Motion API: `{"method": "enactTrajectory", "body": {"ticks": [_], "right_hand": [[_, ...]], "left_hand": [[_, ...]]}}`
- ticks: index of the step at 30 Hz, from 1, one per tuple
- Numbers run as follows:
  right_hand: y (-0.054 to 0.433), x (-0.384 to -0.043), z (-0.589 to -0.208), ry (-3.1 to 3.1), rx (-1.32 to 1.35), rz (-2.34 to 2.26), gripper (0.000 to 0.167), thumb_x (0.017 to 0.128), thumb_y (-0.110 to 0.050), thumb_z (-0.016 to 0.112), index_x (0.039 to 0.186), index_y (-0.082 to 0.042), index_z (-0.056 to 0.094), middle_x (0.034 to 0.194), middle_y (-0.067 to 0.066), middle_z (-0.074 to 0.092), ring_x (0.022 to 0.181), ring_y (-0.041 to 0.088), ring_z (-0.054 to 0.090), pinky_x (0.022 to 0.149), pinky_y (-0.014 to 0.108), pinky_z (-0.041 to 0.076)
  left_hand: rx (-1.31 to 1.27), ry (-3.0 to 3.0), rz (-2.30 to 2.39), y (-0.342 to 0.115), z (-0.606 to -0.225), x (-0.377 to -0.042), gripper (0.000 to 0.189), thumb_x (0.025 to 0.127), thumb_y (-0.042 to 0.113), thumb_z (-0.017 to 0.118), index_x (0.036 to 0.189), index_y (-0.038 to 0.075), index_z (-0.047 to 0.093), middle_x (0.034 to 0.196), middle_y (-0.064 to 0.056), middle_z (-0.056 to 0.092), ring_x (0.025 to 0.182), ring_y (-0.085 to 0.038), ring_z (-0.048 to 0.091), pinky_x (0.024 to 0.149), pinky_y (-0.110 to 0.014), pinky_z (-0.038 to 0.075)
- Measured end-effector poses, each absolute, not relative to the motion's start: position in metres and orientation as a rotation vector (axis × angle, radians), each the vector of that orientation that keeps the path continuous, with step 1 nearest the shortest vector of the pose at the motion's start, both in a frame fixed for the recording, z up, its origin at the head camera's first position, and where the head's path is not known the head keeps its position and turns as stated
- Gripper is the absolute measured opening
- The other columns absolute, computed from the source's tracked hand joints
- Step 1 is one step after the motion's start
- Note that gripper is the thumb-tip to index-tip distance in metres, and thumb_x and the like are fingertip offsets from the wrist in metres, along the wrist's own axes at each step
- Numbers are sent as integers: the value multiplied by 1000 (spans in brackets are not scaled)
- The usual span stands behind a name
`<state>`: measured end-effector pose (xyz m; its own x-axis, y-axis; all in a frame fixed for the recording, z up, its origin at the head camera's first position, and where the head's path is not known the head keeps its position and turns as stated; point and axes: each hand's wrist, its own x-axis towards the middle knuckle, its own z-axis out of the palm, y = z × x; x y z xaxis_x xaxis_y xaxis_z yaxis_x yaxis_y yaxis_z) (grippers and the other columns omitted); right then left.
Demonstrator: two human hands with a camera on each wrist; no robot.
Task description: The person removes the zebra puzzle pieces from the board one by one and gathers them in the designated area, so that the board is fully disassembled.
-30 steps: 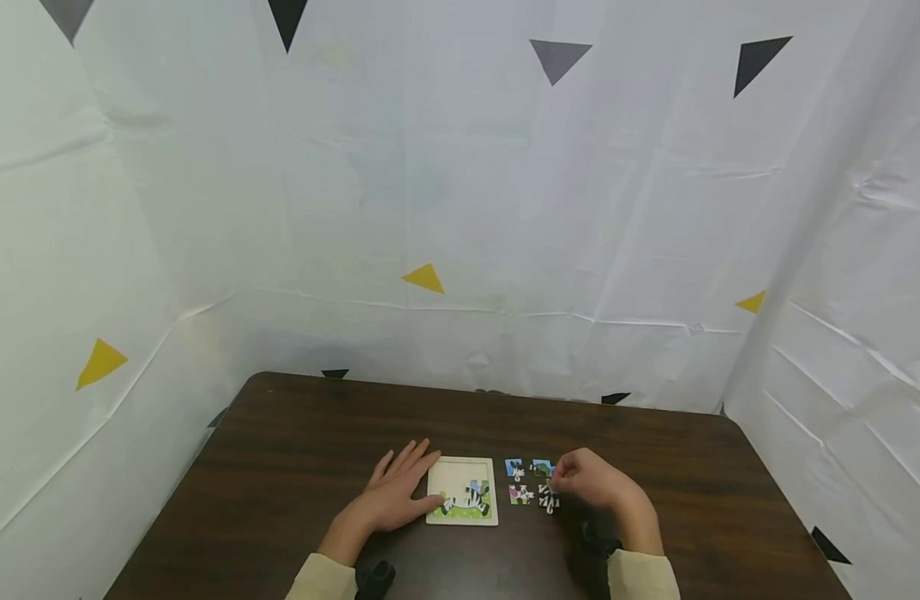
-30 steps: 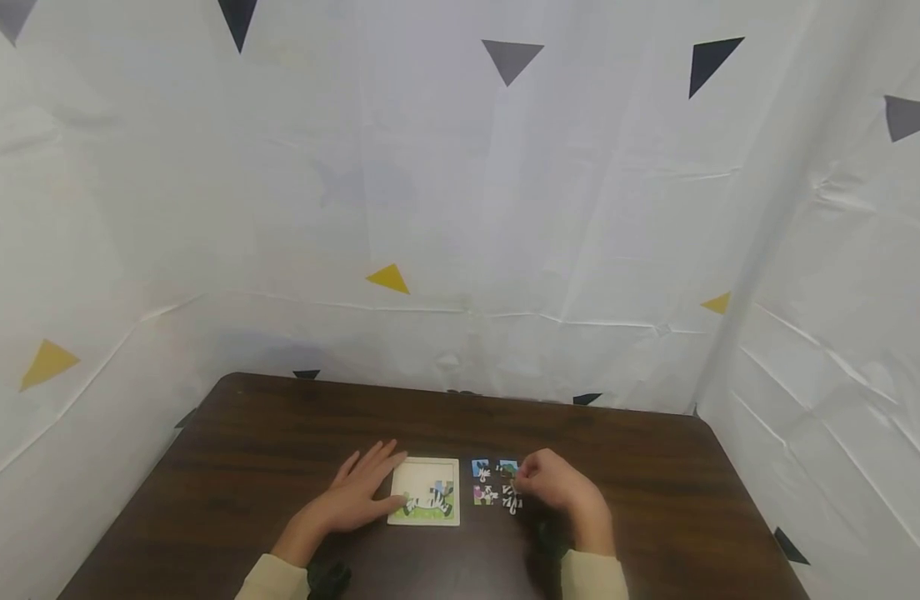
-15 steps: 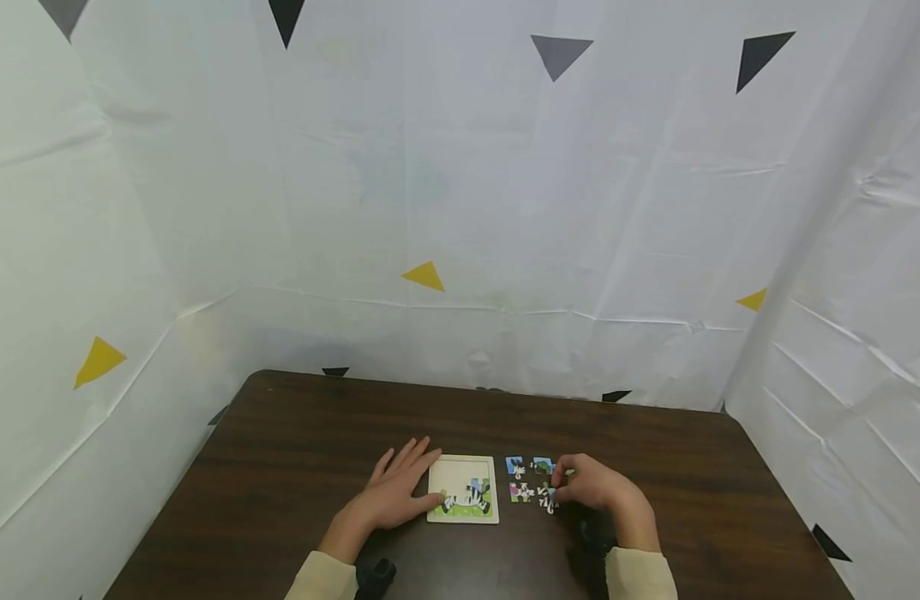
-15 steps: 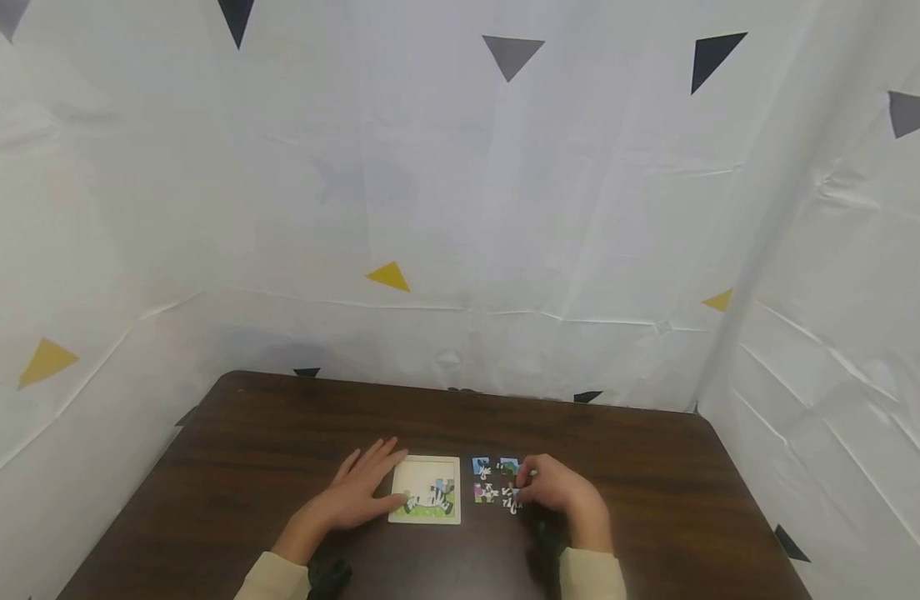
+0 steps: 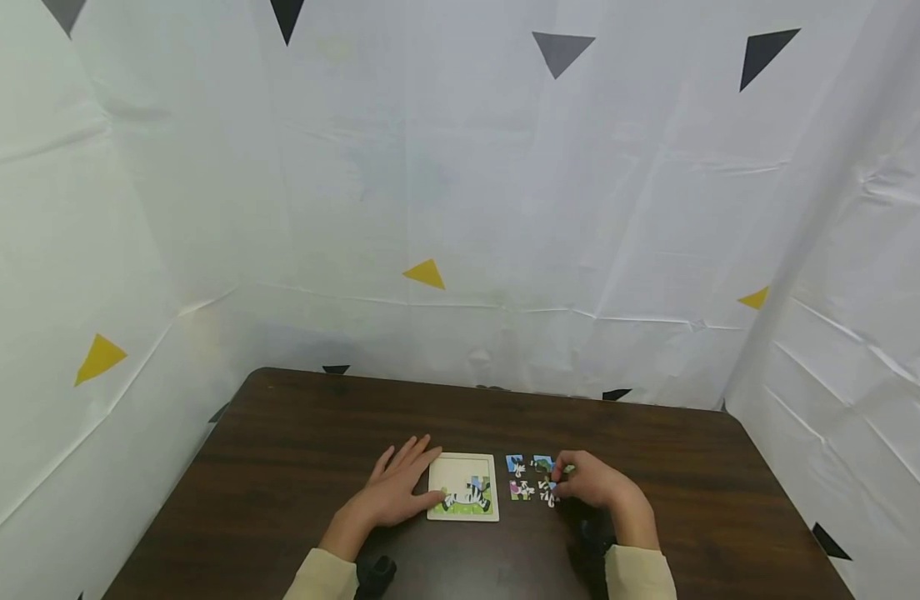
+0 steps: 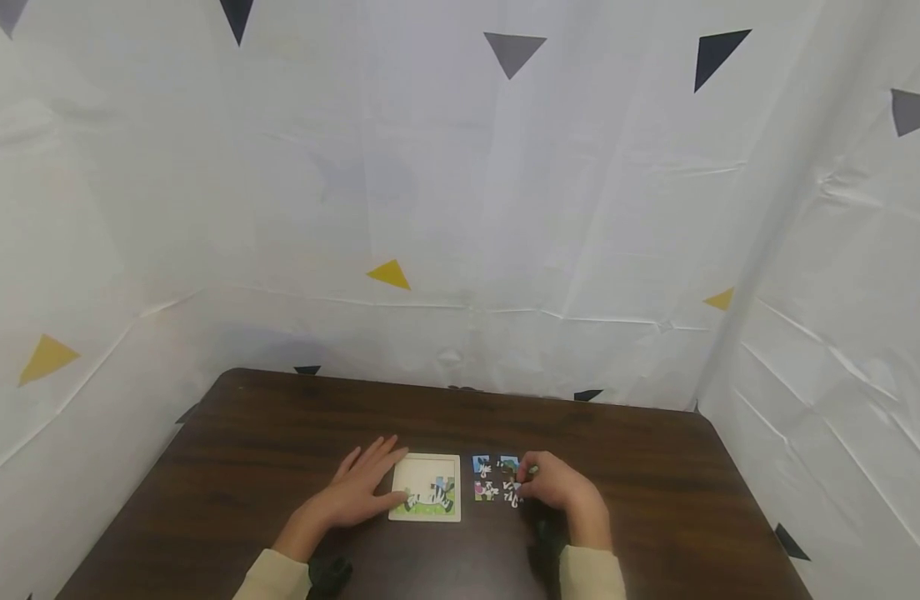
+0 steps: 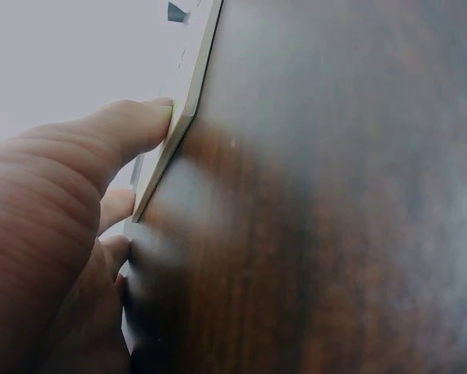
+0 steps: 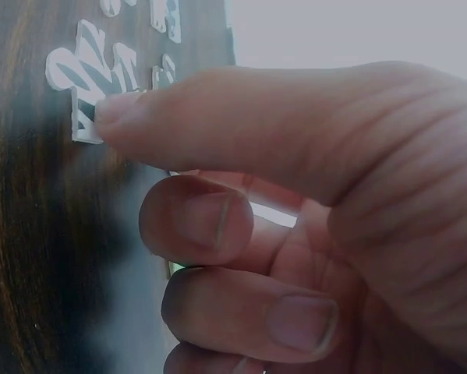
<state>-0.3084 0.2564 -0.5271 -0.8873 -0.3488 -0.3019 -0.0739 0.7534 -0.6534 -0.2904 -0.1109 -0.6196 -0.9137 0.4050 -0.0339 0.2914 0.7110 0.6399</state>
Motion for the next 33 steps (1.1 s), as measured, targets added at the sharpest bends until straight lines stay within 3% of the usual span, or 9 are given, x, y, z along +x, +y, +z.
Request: {"method": "enactTrajectory", "body": {"ticks": [8, 17, 27, 33], "right_hand": [[261, -311, -527, 2527, -459, -981, 9, 100, -9, 72, 103, -1, 68, 77, -1, 55, 63, 11, 44, 60, 28, 39], [237, -312, -523, 2524, -562, -1007, 14, 101, -13, 72, 108, -1, 68, 70, -3, 48, 60, 13, 43, 57, 29, 39], [183, -303, -530, 2556, -576, -896, 24, 102, -22, 74, 120, -6, 68, 73, 0, 57, 58, 13, 47, 53, 29, 40], [170, -304, -537, 2602, -604, -812, 22, 99, -23, 79, 114, -10, 70, 72, -2, 57, 60, 13, 47, 54, 30, 38]], "left_hand": [[567, 2737, 985, -110, -620, -290, 85, 100, 63, 66, 170, 22, 37, 182, -6, 20, 170, -33, 13, 133, -66, 1], [564, 2741, 988, -112, -618, -291, 86, 100, 65, 64, 170, 22, 37, 181, -7, 21, 170, -34, 14, 133, -66, 1], [607, 2702, 1051, -111, -607, -285, 86, 101, 64, 64, 169, 19, 38, 180, -15, 23, 167, -43, 16, 129, -74, 2], [594, 2726, 993, -110, -615, -289, 86, 101, 67, 62, 170, 21, 37, 181, -12, 22, 168, -40, 16, 130, -72, 4]]}}
